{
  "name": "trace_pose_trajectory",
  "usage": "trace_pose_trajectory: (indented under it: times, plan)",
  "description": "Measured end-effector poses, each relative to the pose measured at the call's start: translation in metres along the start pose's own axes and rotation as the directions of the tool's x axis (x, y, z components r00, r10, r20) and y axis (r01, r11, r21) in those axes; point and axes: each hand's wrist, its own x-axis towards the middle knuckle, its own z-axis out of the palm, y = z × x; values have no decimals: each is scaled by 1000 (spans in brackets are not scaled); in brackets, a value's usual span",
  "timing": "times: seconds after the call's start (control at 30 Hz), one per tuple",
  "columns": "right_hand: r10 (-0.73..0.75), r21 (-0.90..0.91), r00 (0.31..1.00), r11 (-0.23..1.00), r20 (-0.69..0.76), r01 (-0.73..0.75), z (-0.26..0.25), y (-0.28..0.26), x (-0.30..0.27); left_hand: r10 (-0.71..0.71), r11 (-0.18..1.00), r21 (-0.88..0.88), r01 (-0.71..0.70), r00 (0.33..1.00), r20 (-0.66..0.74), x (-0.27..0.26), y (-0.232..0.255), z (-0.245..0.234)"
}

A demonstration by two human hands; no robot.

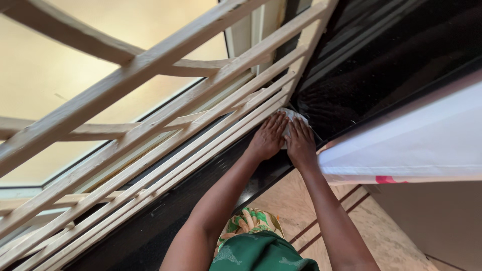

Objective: The person is cleaning a black granite window sill and a metal safety grill with a white cloth. They wipe the flat surface of the sill and then clean the individual bars and curves of the grill.

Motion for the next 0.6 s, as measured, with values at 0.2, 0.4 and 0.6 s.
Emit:
trace_pose_trajectory:
  times: [0.2, 0.4, 0.6]
  plan:
    - [57, -72, 998, 996, 38, -54, -6, 3, 0, -2, 1000, 9, 2, 999, 46, 13, 8, -1]
    - [101, -109, 995, 989, -4, -101, -20, 0, -30, 59, 996, 60, -64, 994, 90, 6, 26, 2]
    - [247, -152, 967, 960, 55, -236, -28, -2, -51, 108, 994, -4, -108, 992, 61, -2, 46, 5]
